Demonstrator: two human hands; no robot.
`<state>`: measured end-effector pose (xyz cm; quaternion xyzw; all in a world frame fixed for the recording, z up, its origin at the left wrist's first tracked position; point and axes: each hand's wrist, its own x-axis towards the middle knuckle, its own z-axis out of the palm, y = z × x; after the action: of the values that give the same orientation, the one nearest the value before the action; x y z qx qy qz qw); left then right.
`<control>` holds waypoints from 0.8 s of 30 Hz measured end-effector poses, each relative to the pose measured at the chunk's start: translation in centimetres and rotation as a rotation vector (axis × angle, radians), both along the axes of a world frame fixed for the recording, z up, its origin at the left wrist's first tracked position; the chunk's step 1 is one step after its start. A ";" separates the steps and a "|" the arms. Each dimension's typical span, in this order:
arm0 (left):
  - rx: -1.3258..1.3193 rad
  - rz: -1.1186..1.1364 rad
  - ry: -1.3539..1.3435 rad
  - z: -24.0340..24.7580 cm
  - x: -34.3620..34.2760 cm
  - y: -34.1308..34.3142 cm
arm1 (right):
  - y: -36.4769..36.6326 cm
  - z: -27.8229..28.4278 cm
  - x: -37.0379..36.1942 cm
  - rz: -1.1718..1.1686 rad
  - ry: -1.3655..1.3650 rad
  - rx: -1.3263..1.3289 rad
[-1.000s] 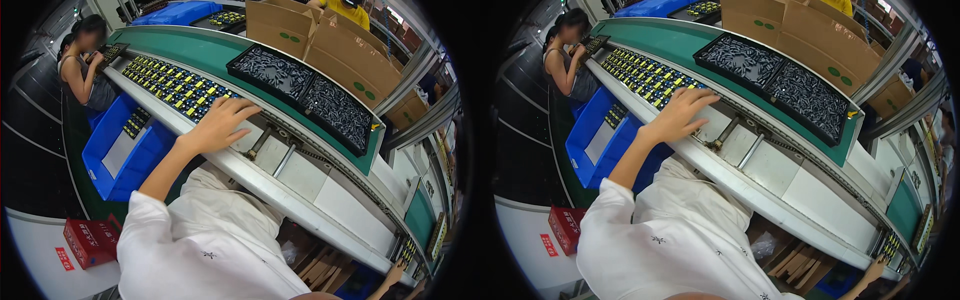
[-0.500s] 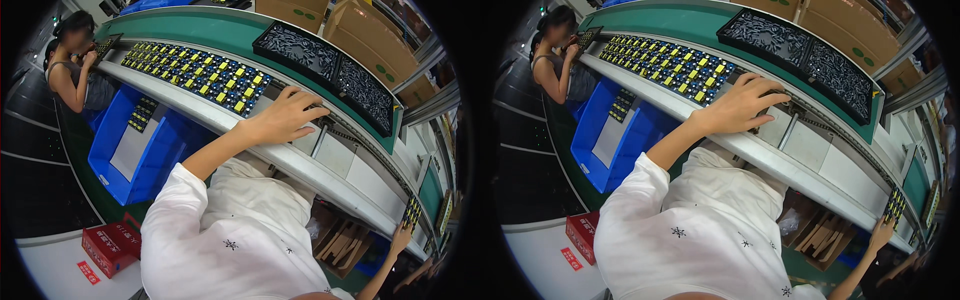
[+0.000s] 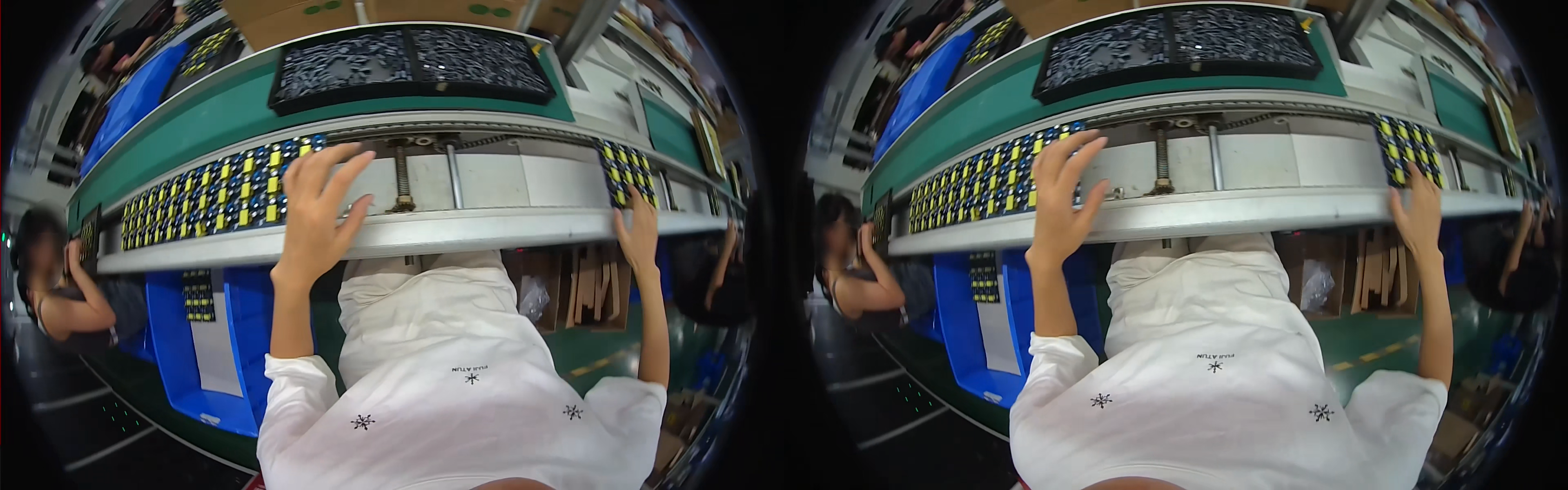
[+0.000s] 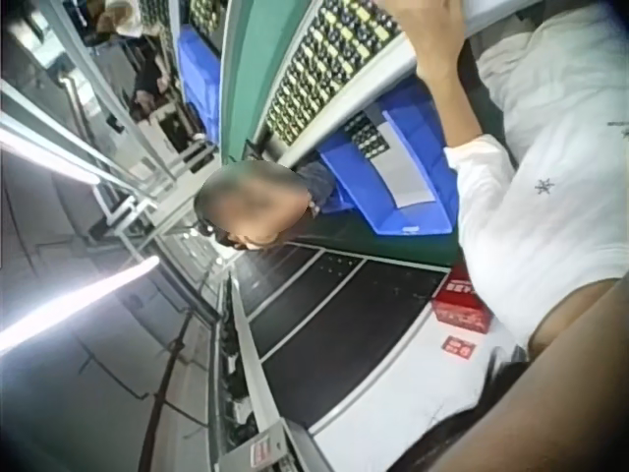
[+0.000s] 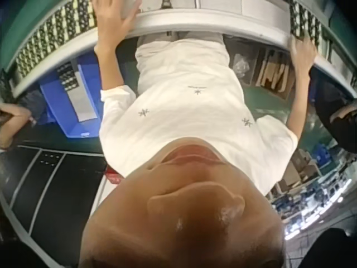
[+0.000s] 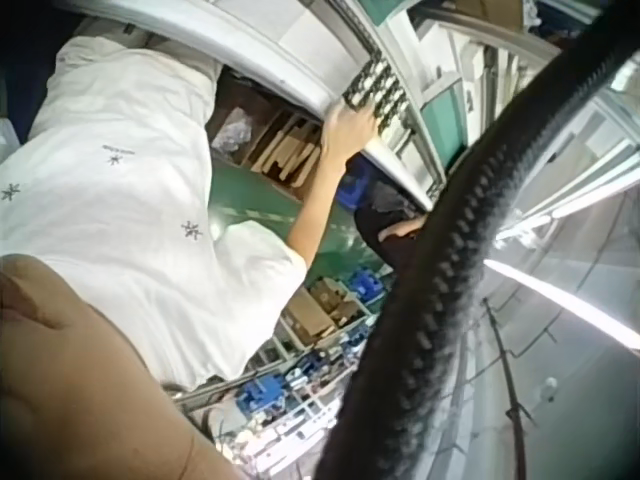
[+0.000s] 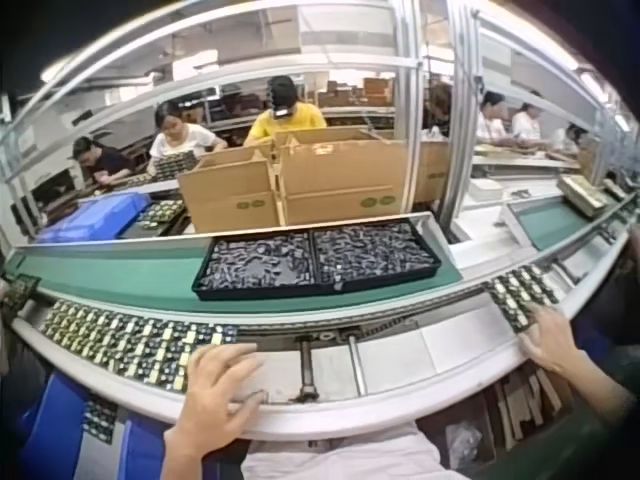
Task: Assembling electronic components onto circuit boards on a production line.
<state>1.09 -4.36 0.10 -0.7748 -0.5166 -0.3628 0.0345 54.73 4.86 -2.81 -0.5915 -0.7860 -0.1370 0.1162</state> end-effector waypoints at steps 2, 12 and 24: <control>0.000 -0.011 0.011 0.4 -0.7 0.0 | -0.5 0.3 -2.7 0.085 0.033 -0.008; 0.080 -0.015 0.267 4.0 -1.5 2.9 | -3.4 2.5 -14.3 0.471 0.137 -0.145; 0.148 0.005 0.361 8.9 5.4 9.8 | -4.3 6.4 -16.6 1.049 0.109 -0.256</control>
<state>6.44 5.40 9.02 -0.8214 -0.4759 -0.2548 0.1842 38.17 0.54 3.58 -0.1352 -0.9791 0.0672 0.1366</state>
